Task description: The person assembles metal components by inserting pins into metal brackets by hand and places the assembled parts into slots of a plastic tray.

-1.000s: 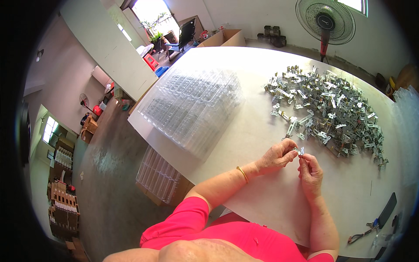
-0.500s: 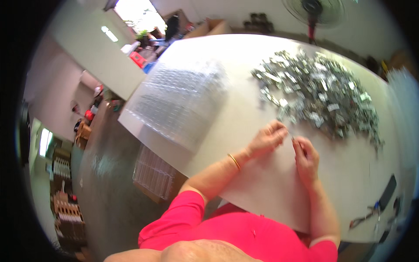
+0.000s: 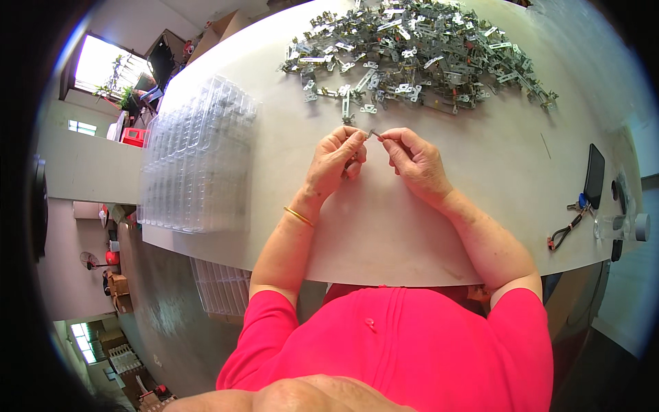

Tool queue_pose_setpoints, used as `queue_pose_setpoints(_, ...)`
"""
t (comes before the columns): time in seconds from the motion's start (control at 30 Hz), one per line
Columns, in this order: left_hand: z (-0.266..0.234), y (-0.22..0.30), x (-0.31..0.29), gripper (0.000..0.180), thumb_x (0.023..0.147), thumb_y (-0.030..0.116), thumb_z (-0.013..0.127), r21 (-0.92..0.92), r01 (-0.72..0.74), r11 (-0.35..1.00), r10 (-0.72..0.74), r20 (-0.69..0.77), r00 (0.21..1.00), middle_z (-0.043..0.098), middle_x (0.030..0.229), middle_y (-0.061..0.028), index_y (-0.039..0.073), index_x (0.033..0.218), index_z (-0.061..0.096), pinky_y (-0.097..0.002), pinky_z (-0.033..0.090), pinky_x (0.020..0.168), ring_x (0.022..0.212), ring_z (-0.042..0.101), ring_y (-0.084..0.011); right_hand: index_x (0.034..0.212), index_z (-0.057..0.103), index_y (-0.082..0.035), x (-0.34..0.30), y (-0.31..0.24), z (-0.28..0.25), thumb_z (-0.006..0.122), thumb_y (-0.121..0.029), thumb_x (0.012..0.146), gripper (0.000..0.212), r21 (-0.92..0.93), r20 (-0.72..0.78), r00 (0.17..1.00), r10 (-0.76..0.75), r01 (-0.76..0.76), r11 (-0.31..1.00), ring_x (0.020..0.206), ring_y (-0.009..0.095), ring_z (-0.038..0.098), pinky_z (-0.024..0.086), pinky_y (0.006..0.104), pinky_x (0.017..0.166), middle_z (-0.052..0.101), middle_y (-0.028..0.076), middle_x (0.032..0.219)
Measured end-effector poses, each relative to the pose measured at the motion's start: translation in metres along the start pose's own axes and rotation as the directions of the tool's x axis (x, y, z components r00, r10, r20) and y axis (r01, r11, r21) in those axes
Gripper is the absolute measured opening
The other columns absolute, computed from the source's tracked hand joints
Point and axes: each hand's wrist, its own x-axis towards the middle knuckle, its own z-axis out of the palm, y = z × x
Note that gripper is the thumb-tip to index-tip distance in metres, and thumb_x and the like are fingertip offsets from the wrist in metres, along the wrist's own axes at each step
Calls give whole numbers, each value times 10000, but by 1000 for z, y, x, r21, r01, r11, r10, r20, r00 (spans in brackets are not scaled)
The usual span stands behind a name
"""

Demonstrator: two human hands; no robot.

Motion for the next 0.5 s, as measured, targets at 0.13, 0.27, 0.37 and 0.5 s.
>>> queue_pose_setpoints(0.13, 2, 1, -5, 285, 1004, 324, 587, 16, -5, 1000, 6, -8, 1000, 595, 708, -14, 43, 1040, 569, -199, 300, 416, 473, 475, -54, 1069, 656, -55, -3, 0, 1, 587, -122, 993, 122, -30, 1, 1000, -1, 1, 1000, 639, 32, 523, 446, 206, 552, 564, -46, 739)
queue_pose_setpoints(0.27, -1, -2, -4, 271, 1006, 290, 589, 86, -52, 995, 55, -27, 998, 598, 716, -19, 22, 1043, 565, -199, 325, 421, 476, 476, -55, 1059, 658, -54, -3, 0, 2, 588, -126, 993, 120, -73, 1, 1000, -28, 28, 997, 622, 34, 527, 450, 206, 551, 577, -41, 730)
queue_pose_setpoints(0.37, -2, -3, -2, 265, 1007, 276, 589, 89, -54, 995, 57, -29, 998, 597, 718, -23, 15, 1045, 564, -197, 336, 427, 479, 472, -53, 1055, 659, -55, -3, 1, 3, 590, -127, 992, 118, -80, -19, 1000, -18, 17, 997, 615, 33, 529, 452, 207, 548, 580, -38, 723)
queue_pose_setpoints(0.5, -1, 0, -4, 277, 1005, 280, 593, 127, -43, 991, 50, -48, 998, 592, 718, -24, 8, 1051, 563, -195, 348, 435, 489, 464, -49, 1053, 657, -56, -2, -2, 3, 589, -129, 993, 116, -81, -20, 1000, -9, 8, 997, 617, 33, 529, 452, 207, 548, 580, -37, 723)
